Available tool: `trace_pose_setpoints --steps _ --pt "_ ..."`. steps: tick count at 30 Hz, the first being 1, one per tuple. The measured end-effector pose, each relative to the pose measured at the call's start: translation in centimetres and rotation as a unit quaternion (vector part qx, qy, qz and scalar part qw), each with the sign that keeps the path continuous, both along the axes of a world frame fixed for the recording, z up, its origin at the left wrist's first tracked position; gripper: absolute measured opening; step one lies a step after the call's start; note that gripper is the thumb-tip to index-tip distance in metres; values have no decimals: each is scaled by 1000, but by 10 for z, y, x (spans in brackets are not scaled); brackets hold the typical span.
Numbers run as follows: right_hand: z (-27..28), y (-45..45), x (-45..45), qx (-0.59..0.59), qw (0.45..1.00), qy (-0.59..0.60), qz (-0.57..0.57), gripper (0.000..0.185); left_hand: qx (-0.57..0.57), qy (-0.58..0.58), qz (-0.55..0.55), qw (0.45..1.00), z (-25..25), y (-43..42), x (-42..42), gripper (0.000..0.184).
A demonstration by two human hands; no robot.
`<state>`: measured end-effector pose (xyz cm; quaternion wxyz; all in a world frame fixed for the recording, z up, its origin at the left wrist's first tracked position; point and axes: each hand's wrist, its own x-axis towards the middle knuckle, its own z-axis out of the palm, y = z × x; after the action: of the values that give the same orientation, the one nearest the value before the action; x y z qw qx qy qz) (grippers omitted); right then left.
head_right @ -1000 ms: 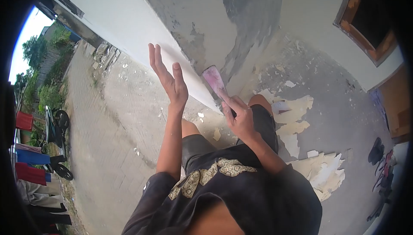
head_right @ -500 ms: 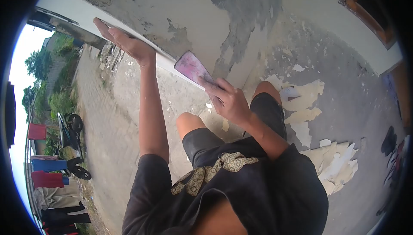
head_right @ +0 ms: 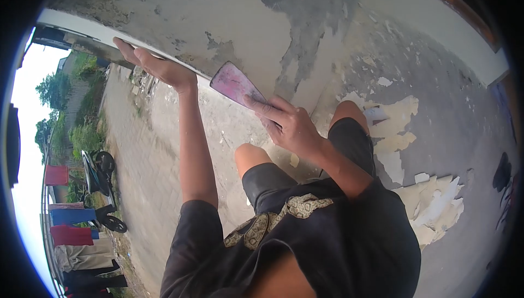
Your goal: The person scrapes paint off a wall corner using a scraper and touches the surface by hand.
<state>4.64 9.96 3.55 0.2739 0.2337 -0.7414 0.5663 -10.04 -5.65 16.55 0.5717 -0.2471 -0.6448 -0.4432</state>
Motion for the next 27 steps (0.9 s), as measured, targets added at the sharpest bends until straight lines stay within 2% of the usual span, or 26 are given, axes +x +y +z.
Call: trace_pose_setpoints --steps 6,9,12,14,18,19,25,27 --pt "-27 4 4 43 999 -2 -9 56 -12 -18 -4 1000 0 -2 0 61" --pt "-27 7 5 48 999 0 -9 51 2 -35 -25 999 1 -1 2 63" --pt "-32 9 6 59 998 7 -22 55 -20 -15 6 1000 -1 -1 0 64" --pt "-39 2 3 16 1000 15 -13 53 -13 -30 -7 999 0 -3 2 65" --pt "-1 -4 -8 -45 999 -2 -7 50 -15 -35 -8 999 -1 0 3 68" --pt "19 5 -8 6 998 -54 13 47 -1 -43 -24 999 -2 1 3 68" --pt "1 -15 14 -54 998 -14 12 48 -5 -33 11 999 1 1 3 69" --pt "14 -14 18 -56 995 -76 10 47 -7 -25 18 1000 -1 -1 1 69"
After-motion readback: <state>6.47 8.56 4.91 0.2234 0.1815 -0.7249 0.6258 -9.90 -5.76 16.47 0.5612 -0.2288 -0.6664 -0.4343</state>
